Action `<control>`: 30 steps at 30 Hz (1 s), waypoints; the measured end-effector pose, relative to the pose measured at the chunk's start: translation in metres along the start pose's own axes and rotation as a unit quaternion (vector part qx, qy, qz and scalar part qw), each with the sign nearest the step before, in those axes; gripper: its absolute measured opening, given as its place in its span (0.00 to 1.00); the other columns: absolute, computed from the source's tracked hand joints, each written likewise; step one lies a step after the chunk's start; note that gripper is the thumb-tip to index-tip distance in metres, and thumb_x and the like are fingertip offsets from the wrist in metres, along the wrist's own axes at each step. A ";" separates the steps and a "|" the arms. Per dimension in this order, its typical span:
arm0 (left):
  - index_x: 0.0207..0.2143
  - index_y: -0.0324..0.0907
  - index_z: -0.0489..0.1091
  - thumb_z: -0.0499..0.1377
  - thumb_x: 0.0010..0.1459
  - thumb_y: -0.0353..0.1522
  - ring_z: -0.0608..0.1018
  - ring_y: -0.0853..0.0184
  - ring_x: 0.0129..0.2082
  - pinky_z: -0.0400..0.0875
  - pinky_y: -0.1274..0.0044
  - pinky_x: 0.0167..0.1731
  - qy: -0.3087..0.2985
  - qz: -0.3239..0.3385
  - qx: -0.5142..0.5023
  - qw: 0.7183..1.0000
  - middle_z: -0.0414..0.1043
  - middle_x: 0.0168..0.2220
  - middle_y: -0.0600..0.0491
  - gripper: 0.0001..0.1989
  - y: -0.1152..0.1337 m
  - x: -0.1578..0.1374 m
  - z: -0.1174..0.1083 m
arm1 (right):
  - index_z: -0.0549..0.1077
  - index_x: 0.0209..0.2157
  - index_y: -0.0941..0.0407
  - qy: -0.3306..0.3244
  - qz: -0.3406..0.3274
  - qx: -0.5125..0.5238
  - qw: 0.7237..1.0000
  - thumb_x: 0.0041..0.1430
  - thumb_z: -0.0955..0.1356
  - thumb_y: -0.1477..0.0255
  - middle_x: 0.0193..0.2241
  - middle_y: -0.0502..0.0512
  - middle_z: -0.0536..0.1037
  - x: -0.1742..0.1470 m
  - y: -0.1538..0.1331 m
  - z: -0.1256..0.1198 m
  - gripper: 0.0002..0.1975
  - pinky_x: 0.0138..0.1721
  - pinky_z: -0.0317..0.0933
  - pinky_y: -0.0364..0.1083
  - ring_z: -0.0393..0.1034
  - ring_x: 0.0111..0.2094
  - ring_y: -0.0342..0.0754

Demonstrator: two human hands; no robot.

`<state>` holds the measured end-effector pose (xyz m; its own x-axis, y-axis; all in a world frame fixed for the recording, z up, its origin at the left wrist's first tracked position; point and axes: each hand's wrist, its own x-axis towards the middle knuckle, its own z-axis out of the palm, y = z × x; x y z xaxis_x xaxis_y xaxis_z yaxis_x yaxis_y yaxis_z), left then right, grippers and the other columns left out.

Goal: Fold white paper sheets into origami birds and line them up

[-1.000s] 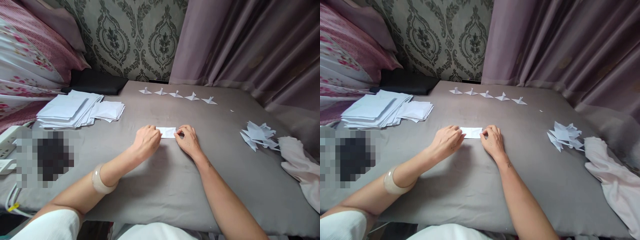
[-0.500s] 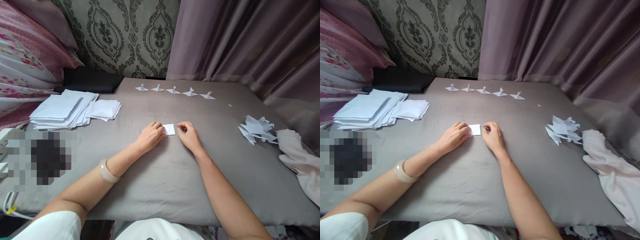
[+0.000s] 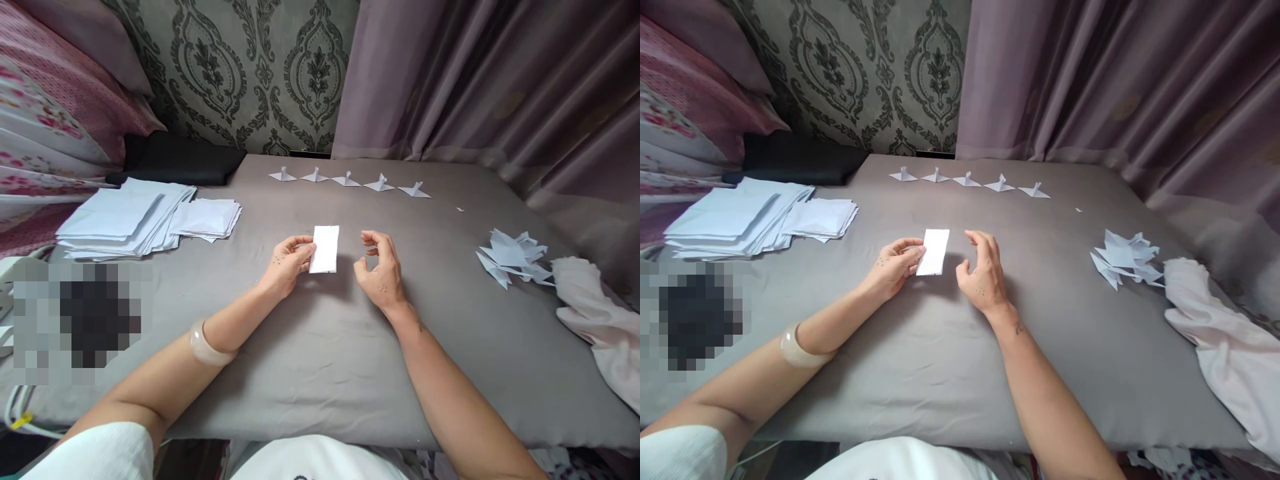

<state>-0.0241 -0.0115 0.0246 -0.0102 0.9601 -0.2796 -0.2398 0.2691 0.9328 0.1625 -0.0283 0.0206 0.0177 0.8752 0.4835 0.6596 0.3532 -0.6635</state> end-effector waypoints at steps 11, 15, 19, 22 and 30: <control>0.38 0.39 0.67 0.54 0.54 0.27 0.72 0.70 0.27 0.72 0.74 0.31 -0.087 0.050 0.194 0.976 0.69 0.30 0.52 0.08 -0.010 -0.009 0.000 | 0.77 0.39 0.49 -0.178 -0.125 -0.105 0.971 0.56 0.65 0.78 0.52 0.56 0.70 -0.009 0.000 0.003 0.13 0.51 0.60 0.57 0.60 0.54 0.56; 0.35 0.41 0.73 0.50 0.48 0.20 0.70 0.64 0.41 0.69 0.70 0.43 -0.099 0.203 0.439 0.870 0.65 0.42 0.48 0.17 -0.010 -0.013 -0.006 | 0.78 0.36 0.49 -0.192 -0.091 -0.064 0.975 0.59 0.66 0.71 0.48 0.56 0.72 -0.010 0.004 0.004 0.08 0.51 0.61 0.56 0.62 0.52 0.54; 0.37 0.41 0.73 0.54 0.49 0.24 0.68 0.60 0.45 0.70 0.69 0.43 -0.123 0.186 0.488 0.844 0.65 0.45 0.46 0.13 -0.008 -0.015 -0.007 | 0.78 0.35 0.49 -0.172 -0.031 -0.027 0.984 0.59 0.66 0.67 0.46 0.55 0.73 -0.010 0.009 0.007 0.08 0.51 0.62 0.54 0.63 0.50 0.53; 0.33 0.40 0.73 0.55 0.56 0.31 0.69 0.60 0.43 0.69 0.68 0.44 -0.101 0.178 0.470 0.859 0.66 0.44 0.46 0.07 -0.009 -0.011 -0.006 | 0.78 0.31 0.51 -0.151 0.021 -0.030 0.988 0.58 0.67 0.65 0.45 0.55 0.73 -0.010 0.011 0.009 0.08 0.49 0.63 0.54 0.64 0.49 0.54; 0.28 0.38 0.72 0.57 0.57 0.32 0.71 0.63 0.39 0.69 0.70 0.42 -0.040 0.178 0.462 0.868 0.66 0.38 0.47 0.08 -0.013 -0.003 0.001 | 0.74 0.24 0.53 -0.120 0.060 -0.063 0.989 0.57 0.67 0.63 0.43 0.58 0.73 -0.007 0.010 0.014 0.11 0.48 0.62 0.55 0.63 0.47 0.55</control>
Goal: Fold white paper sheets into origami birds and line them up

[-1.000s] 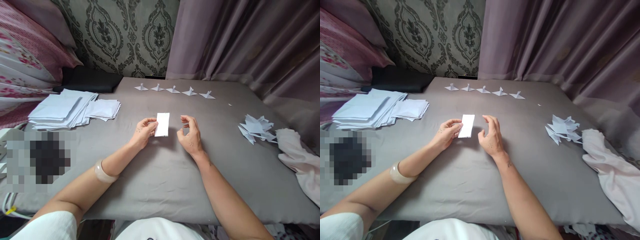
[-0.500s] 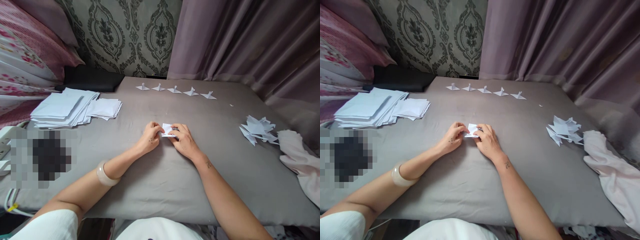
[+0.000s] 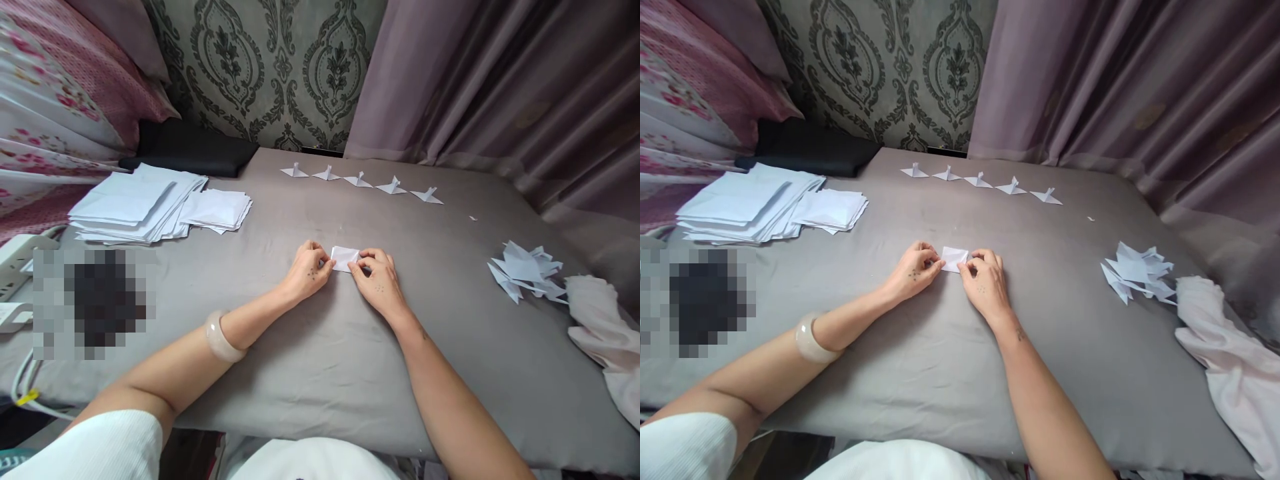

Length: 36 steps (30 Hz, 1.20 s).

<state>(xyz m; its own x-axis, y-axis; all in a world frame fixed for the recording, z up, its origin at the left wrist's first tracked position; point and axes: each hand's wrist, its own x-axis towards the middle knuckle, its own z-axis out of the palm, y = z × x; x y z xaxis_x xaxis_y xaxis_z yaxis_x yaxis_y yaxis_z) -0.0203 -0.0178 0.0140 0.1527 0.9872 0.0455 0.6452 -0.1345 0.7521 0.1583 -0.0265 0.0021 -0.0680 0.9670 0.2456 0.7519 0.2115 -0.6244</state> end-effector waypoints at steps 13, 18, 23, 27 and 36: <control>0.32 0.40 0.66 0.58 0.57 0.31 0.69 0.65 0.36 0.69 0.72 0.38 0.029 0.071 0.068 0.995 0.64 0.37 0.49 0.03 -0.011 -0.001 0.007 | 0.70 0.23 0.53 0.008 0.032 -0.023 0.999 0.52 0.70 0.64 0.41 0.56 0.72 0.005 -0.001 0.003 0.10 0.48 0.60 0.53 0.63 0.43 0.54; 0.39 0.40 0.67 0.48 0.63 0.27 0.67 0.62 0.41 0.67 0.72 0.42 -0.008 0.177 0.194 0.965 0.68 0.43 0.48 0.08 -0.004 -0.005 0.002 | 0.71 0.29 0.53 0.006 0.011 -0.016 1.000 0.52 0.70 0.66 0.39 0.55 0.73 0.004 0.000 0.002 0.07 0.46 0.60 0.51 0.63 0.42 0.52; 0.45 0.37 0.68 0.46 0.63 0.23 0.66 0.58 0.50 0.66 0.70 0.47 -0.086 0.221 0.318 0.918 0.70 0.50 0.45 0.14 0.006 -0.012 0.000 | 0.76 0.40 0.51 -0.007 -0.059 -0.024 0.998 0.58 0.67 0.68 0.42 0.56 0.71 0.003 0.003 0.003 0.08 0.49 0.61 0.51 0.62 0.44 0.52; 0.54 0.34 0.62 0.50 0.60 0.24 0.66 0.56 0.54 0.67 0.70 0.47 -0.089 0.203 0.361 0.906 0.63 0.59 0.43 0.19 0.008 -0.020 0.004 | 0.77 0.45 0.50 -0.018 -0.093 -0.049 0.994 0.60 0.65 0.69 0.44 0.57 0.71 0.002 0.005 0.002 0.13 0.51 0.61 0.52 0.62 0.47 0.53; 0.40 0.38 0.70 0.48 0.65 0.28 0.68 0.60 0.48 0.66 0.72 0.45 -0.042 0.268 0.324 0.906 0.71 0.45 0.46 0.12 -0.005 -0.008 -0.002 | 0.76 0.47 0.53 -0.017 -0.096 -0.075 0.992 0.60 0.64 0.70 0.49 0.58 0.71 0.001 0.005 0.003 0.15 0.53 0.61 0.53 0.62 0.50 0.54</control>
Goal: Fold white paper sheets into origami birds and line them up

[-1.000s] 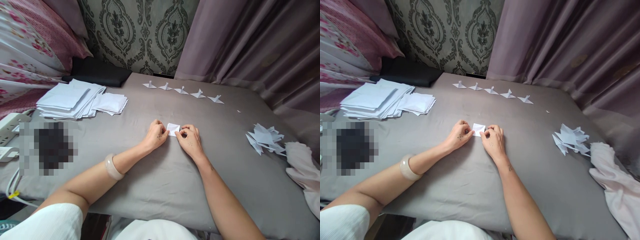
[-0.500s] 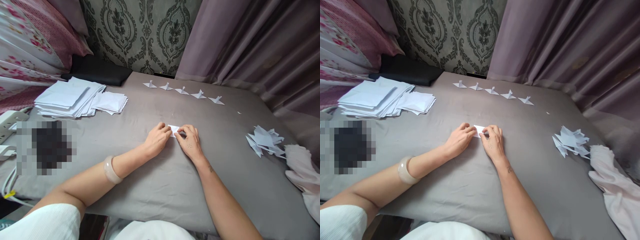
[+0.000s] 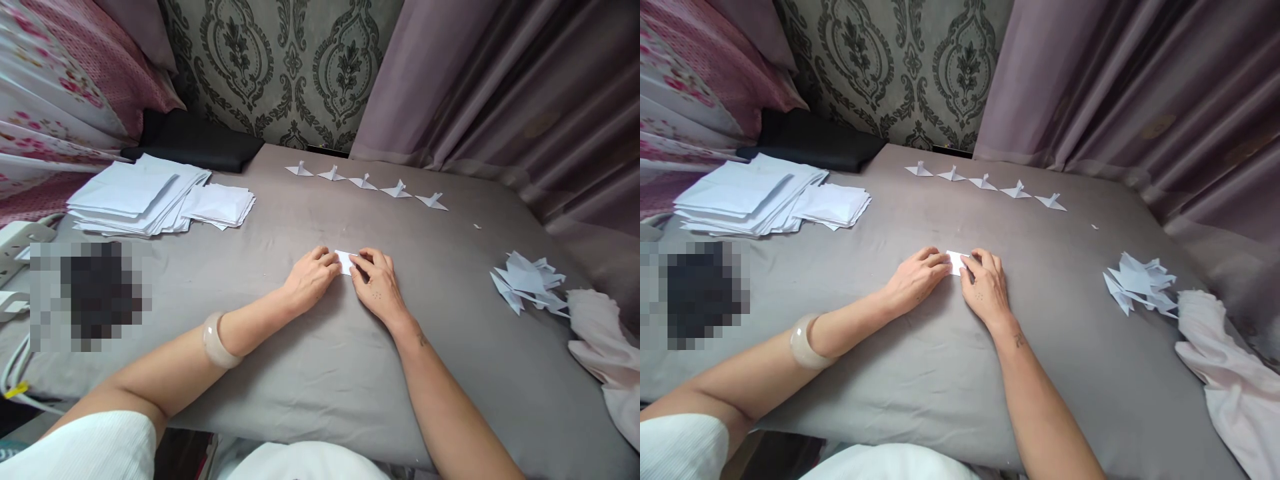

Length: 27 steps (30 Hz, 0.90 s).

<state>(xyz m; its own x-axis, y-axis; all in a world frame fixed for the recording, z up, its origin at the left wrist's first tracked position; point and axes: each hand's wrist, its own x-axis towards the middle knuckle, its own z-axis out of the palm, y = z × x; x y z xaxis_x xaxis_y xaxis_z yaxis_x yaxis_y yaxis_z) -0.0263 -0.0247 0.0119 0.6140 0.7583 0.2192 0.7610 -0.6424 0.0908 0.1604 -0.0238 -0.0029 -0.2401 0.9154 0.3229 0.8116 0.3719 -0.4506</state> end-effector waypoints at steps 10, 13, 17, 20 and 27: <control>0.39 0.34 0.68 0.46 0.63 0.24 0.67 0.57 0.44 0.65 0.69 0.40 -0.019 0.048 0.047 0.998 0.70 0.41 0.42 0.11 -0.008 0.004 -0.004 | 0.75 0.46 0.55 0.004 -0.044 -0.035 0.998 0.58 0.65 0.73 0.51 0.59 0.70 -0.002 -0.008 -0.007 0.14 0.53 0.62 0.53 0.61 0.52 0.55; 0.39 0.34 0.68 0.46 0.64 0.25 0.68 0.58 0.44 0.65 0.70 0.40 0.000 0.043 0.034 0.998 0.70 0.40 0.43 0.12 -0.011 0.003 -0.001 | 0.77 0.43 0.54 0.013 -0.059 -0.047 0.997 0.61 0.63 0.75 0.48 0.57 0.72 0.002 -0.005 -0.007 0.13 0.50 0.63 0.50 0.62 0.50 0.53; 0.37 0.36 0.69 0.49 0.64 0.32 0.68 0.58 0.43 0.66 0.69 0.39 0.041 0.023 -0.002 0.999 0.71 0.39 0.45 0.11 -0.010 0.000 0.000 | 0.77 0.41 0.54 0.010 -0.091 -0.088 0.992 0.61 0.63 0.76 0.47 0.57 0.73 0.001 -0.008 -0.011 0.12 0.49 0.63 0.51 0.62 0.50 0.54; 0.35 0.38 0.70 0.50 0.64 0.33 0.68 0.60 0.41 0.66 0.70 0.38 0.056 0.014 -0.014 0.998 0.71 0.38 0.45 0.12 -0.008 -0.002 -0.001 | 0.77 0.40 0.54 -0.002 -0.110 -0.118 0.987 0.61 0.63 0.77 0.48 0.58 0.73 -0.005 -0.016 -0.015 0.12 0.48 0.63 0.52 0.62 0.50 0.55; 0.34 0.38 0.70 0.46 0.64 0.30 0.68 0.61 0.37 0.66 0.70 0.37 0.016 0.004 0.000 1.000 0.71 0.36 0.45 0.14 -0.003 -0.005 -0.007 | 0.75 0.37 0.53 -0.043 -0.097 -0.087 0.990 0.59 0.62 0.77 0.43 0.58 0.74 -0.011 -0.027 -0.020 0.12 0.45 0.62 0.52 0.63 0.45 0.54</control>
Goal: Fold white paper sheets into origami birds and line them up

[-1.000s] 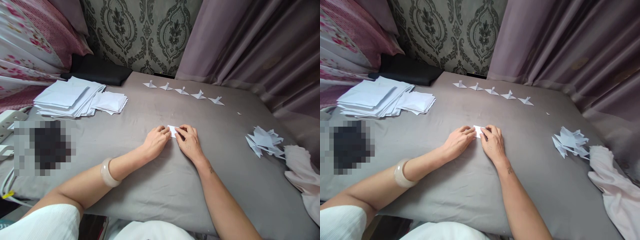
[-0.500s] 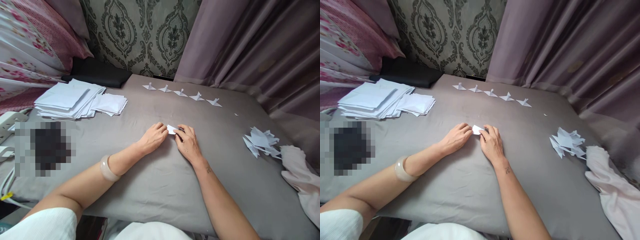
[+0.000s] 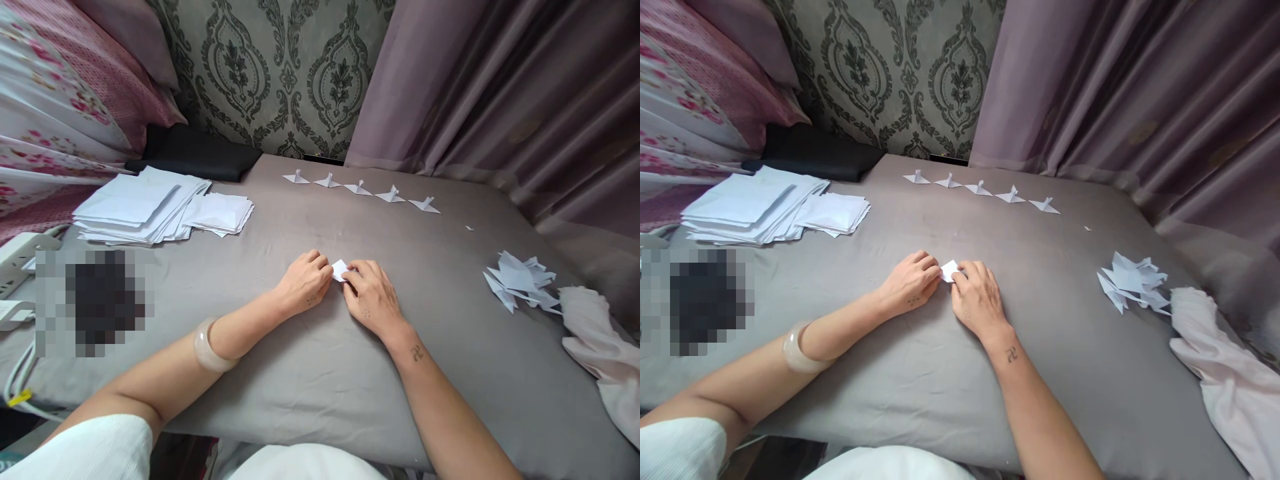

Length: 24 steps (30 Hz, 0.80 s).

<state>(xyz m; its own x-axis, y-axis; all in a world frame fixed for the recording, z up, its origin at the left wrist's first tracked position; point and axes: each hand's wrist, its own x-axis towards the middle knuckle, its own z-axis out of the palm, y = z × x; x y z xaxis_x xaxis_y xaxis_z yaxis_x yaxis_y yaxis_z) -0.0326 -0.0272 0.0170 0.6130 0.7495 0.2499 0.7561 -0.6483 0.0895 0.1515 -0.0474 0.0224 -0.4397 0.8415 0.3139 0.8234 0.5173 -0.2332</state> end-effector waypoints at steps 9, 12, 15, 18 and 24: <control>0.32 0.39 0.70 0.51 0.64 0.33 0.69 0.61 0.37 0.67 0.73 0.35 0.002 -0.102 -0.074 0.992 0.71 0.34 0.47 0.11 0.006 -0.003 -0.003 | 0.75 0.35 0.51 -0.018 0.090 0.137 0.986 0.59 0.66 0.69 0.38 0.54 0.74 0.002 0.016 -0.002 0.06 0.44 0.62 0.50 0.64 0.42 0.51; 0.33 0.40 0.71 0.53 0.63 0.34 0.69 0.62 0.37 0.66 0.74 0.33 0.002 -0.151 -0.136 0.979 0.71 0.34 0.48 0.10 0.001 -0.003 -0.001 | 0.76 0.34 0.51 -0.019 0.125 0.177 0.976 0.60 0.66 0.67 0.39 0.53 0.74 0.003 0.021 0.002 0.07 0.45 0.62 0.50 0.65 0.42 0.51; 0.33 0.41 0.73 0.53 0.63 0.35 0.69 0.62 0.36 0.66 0.74 0.33 0.005 -0.177 -0.177 0.968 0.71 0.33 0.49 0.11 -0.003 -0.002 0.002 | 0.76 0.32 0.52 -0.006 0.150 0.197 0.969 0.60 0.65 0.66 0.38 0.54 0.74 0.004 0.024 0.007 0.08 0.44 0.62 0.50 0.66 0.42 0.51; 0.33 0.41 0.73 0.52 0.63 0.36 0.69 0.62 0.36 0.66 0.73 0.35 0.015 -0.187 -0.189 0.964 0.71 0.32 0.49 0.12 -0.005 -0.001 0.005 | 0.76 0.30 0.53 0.015 0.165 0.189 0.968 0.59 0.65 0.65 0.38 0.55 0.74 0.006 0.023 0.013 0.09 0.43 0.62 0.50 0.66 0.41 0.51; 0.29 0.41 0.72 0.52 0.63 0.38 0.69 0.63 0.32 0.66 0.73 0.33 0.023 -0.206 -0.184 0.961 0.69 0.29 0.49 0.15 -0.002 0.003 0.005 | 0.72 0.25 0.54 0.042 0.175 0.161 0.970 0.57 0.66 0.65 0.35 0.57 0.73 0.010 0.020 0.019 0.10 0.43 0.63 0.52 0.67 0.39 0.52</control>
<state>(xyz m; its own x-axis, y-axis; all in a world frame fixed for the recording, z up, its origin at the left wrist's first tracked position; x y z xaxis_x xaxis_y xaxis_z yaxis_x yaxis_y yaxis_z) -0.0312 -0.0226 0.0124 0.2614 0.9517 0.1608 0.7954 -0.3068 0.5226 0.1570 -0.0257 0.0033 -0.1118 0.9655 0.2352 0.7564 0.2362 -0.6100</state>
